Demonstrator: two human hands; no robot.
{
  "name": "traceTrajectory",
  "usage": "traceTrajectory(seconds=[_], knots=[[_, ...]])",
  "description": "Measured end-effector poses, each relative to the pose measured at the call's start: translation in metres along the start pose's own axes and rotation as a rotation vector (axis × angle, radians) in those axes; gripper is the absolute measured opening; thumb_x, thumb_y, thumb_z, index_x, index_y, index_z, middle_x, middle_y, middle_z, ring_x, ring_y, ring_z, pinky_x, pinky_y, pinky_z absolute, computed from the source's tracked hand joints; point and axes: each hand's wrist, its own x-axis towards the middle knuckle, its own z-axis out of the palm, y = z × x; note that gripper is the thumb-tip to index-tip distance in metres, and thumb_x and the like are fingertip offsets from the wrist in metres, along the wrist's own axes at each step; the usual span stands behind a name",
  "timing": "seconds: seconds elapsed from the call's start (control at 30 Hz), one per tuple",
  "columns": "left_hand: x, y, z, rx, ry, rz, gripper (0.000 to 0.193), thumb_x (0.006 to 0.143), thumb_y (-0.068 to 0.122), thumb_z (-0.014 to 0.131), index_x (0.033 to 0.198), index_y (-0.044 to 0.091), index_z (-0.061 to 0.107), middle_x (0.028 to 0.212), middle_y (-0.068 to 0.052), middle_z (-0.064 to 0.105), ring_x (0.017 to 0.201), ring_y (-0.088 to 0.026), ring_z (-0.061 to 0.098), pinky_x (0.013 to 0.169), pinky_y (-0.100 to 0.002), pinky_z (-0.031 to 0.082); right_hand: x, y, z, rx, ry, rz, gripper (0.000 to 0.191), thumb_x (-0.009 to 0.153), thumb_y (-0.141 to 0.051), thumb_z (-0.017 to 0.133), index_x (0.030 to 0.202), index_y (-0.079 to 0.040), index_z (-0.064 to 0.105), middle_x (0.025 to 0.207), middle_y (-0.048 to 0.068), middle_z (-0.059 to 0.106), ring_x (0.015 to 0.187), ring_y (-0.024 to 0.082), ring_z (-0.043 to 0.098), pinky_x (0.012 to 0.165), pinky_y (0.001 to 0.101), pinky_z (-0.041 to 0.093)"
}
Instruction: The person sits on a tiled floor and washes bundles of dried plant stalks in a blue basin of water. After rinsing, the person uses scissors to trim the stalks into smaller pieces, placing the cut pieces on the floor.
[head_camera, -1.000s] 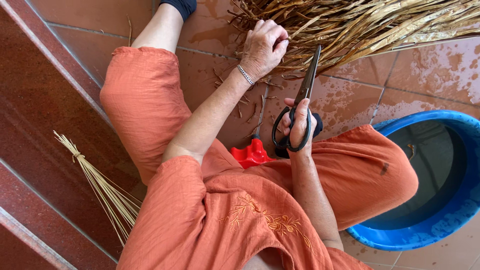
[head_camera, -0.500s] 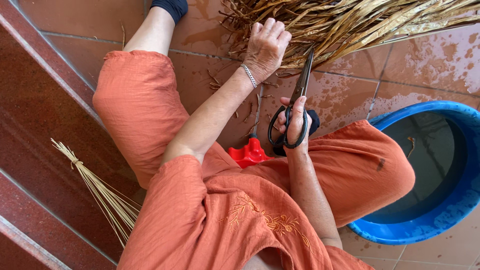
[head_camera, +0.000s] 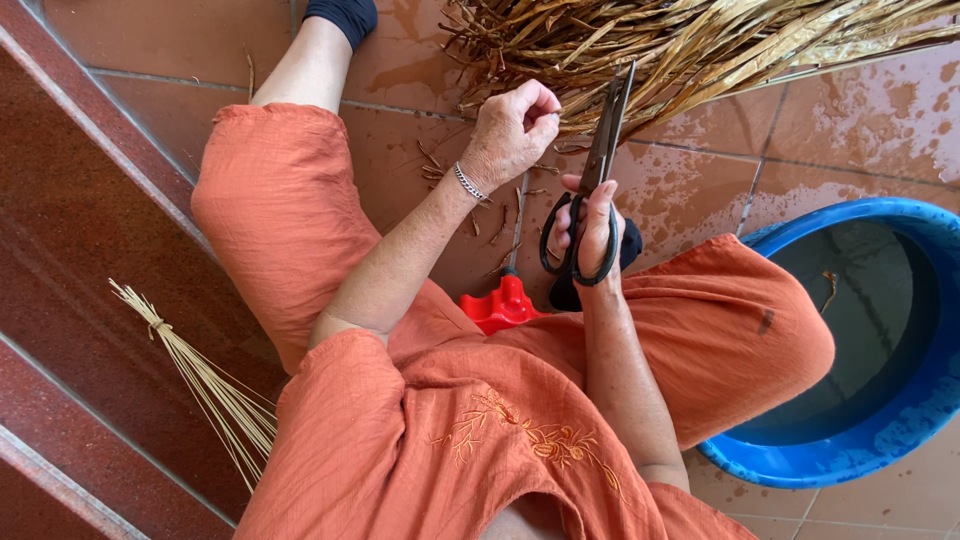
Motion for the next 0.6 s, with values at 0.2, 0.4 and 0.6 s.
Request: traceTrajectory(seconds=[0.2,0.4,0.6], knots=[[-0.006,0.002,0.001,-0.029,-0.043,-0.023,0.007,0.091,0.011,0.071,0.094,0.005,0.067,0.077,-0.001,0.073,0.07,-0.01,0.072,0.067,-0.027,0.061,0.007,-0.012,-0.001,-0.061,-0.024,-0.016,0.075,0.106,-0.063,0.036,0.128,0.006,0.057,0.069,0.002,0.05,0.052,0.01,0.046,0.05,0.0264,0.041],[-0.01,-0.007,0.004,0.013,-0.038,-0.041,0.006,0.089,0.009,0.071,0.092,0.005,0.067,0.076,-0.003,0.074,0.069,-0.012,0.073,0.067,-0.028,0.061,0.001,-0.009,0.004,-0.207,0.033,-0.107,0.077,0.106,-0.065,0.031,0.114,0.006,0.062,0.06,-0.001,0.047,0.045,0.008,0.042,0.043,0.0243,0.036],[-0.026,-0.025,-0.03,0.276,-0.341,-0.055,0.012,0.082,0.011,0.062,0.085,0.009,0.074,0.08,-0.004,0.073,0.072,-0.018,0.07,0.072,-0.037,0.058,0.0,-0.014,0.001,-0.223,0.072,-0.171,0.069,0.108,-0.06,0.037,0.112,0.004,0.062,0.061,-0.002,0.048,0.046,0.007,0.041,0.044,0.0234,0.034]])
